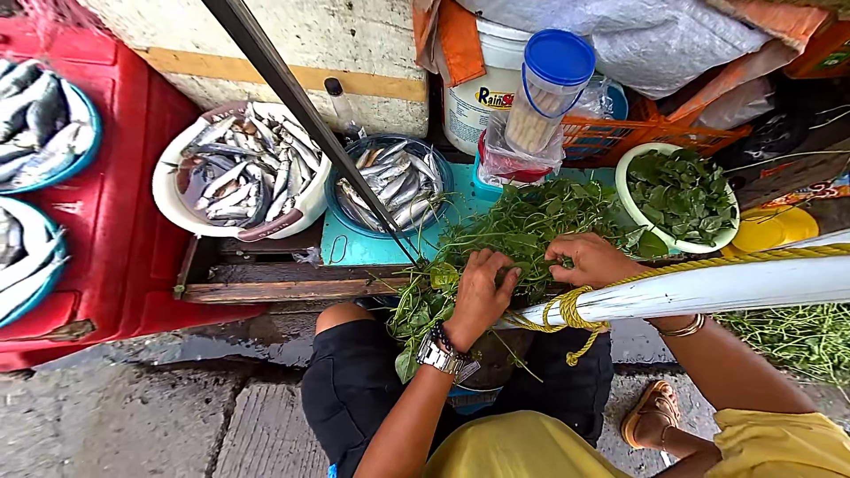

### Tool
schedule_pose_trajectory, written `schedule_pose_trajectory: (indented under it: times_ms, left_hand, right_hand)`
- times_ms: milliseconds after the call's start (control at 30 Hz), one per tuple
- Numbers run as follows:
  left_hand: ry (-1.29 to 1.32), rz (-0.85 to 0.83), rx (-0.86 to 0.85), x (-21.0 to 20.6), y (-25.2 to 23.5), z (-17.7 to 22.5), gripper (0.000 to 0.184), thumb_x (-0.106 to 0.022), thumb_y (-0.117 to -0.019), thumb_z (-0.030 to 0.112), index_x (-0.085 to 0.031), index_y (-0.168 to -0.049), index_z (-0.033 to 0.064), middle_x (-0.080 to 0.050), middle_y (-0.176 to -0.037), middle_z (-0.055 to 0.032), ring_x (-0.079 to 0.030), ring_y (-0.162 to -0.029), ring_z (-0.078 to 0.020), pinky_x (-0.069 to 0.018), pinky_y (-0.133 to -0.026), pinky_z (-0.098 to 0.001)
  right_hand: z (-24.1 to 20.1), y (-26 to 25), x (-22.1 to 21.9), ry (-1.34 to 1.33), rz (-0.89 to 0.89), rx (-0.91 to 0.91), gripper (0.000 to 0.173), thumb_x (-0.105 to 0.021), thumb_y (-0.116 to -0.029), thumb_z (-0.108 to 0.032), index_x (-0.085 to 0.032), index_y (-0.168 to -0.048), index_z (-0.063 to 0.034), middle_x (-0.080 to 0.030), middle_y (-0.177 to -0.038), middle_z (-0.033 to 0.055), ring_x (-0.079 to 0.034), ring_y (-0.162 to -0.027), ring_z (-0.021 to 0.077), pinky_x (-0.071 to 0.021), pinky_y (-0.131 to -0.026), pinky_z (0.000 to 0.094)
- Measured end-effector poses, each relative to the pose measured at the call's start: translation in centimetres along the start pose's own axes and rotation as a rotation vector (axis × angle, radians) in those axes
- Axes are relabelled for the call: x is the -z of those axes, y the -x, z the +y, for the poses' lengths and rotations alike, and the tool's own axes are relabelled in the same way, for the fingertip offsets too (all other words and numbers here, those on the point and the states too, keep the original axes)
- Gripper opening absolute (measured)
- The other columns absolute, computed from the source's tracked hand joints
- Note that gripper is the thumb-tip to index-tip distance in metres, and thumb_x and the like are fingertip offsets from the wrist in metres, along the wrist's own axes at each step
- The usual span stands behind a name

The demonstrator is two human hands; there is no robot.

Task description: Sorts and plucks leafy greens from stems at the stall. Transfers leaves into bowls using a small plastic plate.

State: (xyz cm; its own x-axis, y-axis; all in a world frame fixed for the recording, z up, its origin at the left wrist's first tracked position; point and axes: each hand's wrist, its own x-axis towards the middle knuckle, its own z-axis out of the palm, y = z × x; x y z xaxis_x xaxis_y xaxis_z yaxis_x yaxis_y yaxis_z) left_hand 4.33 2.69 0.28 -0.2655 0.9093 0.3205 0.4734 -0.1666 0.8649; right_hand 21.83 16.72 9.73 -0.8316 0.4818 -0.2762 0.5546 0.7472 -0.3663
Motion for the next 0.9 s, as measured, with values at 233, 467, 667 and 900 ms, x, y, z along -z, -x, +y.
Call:
schedule_pose_trajectory:
  times_ms: [233, 467, 667, 900]
  left_hand:
    - [0.099, 0.017, 0.021, -0.2, 0.3, 0.4, 0.015, -0.062, -0.1006, 0.015, -0.069, -0.104, 0.002, -0.066, -0.087, -0.0077, -0.064, -0.073, -0.0154, -0.0563, -0.069, -0.0324]
    - [0.102, -0.007, 0.04, 0.5, 0.1, 0.4, 0.014, -0.059, -0.103, 0.016, -0.065, -0.107, 0.0036, -0.059, -0.072, -0.004, -0.054, -0.056, -0.0116, -0.0491, -0.053, -0.0277]
    - [0.058, -0.042, -0.006, 0.5, -1.0, 1.0, 0.016, -0.059, -0.1026, 0.016, -0.067, -0.109, 0.004, -0.063, -0.082, -0.0055, -0.057, -0.062, -0.0119, -0.0519, -0.058, -0.0287]
    - [0.048, -0.074, -0.103, -0.1, -1.2, 0.8, 0.024, -0.062, -0.1005, 0.017, -0.065, -0.116, -0.002, -0.068, -0.086, -0.0047, -0.064, -0.071, -0.0081, -0.0574, -0.068, -0.0271]
  right_hand:
    - [-0.8, 0.0, 0.3, -0.236, 0.118, -0.093, 0.008, -0.065, -0.0946, -0.007, -0.07, -0.092, -0.0008, -0.063, -0.067, 0.0081, -0.058, -0.055, 0.0165, -0.0508, -0.055, 0.037]
    - [-1.2, 1.2, -0.1, -0.963, 0.299, -0.213, 0.018, -0.052, -0.1029, -0.005, -0.063, -0.089, -0.007, -0.059, -0.061, 0.0011, -0.041, -0.038, 0.0027, -0.0319, -0.033, 0.0146]
    - [-2.5, -0.4, 0.6, -0.472, 0.1, -0.109, 0.019, -0.075, -0.0917, -0.01, -0.071, -0.106, 0.0018, -0.069, -0.092, 0.0151, -0.063, -0.065, 0.0203, -0.0559, -0.063, 0.0395]
    - [-0.2, -2.3, -2.2, -0.198, 0.129, 0.082, 0.016, -0.078, -0.0868, -0.015, -0.074, -0.093, -0.0009, -0.072, -0.088, 0.0178, -0.07, -0.087, 0.036, -0.055, -0.08, 0.061]
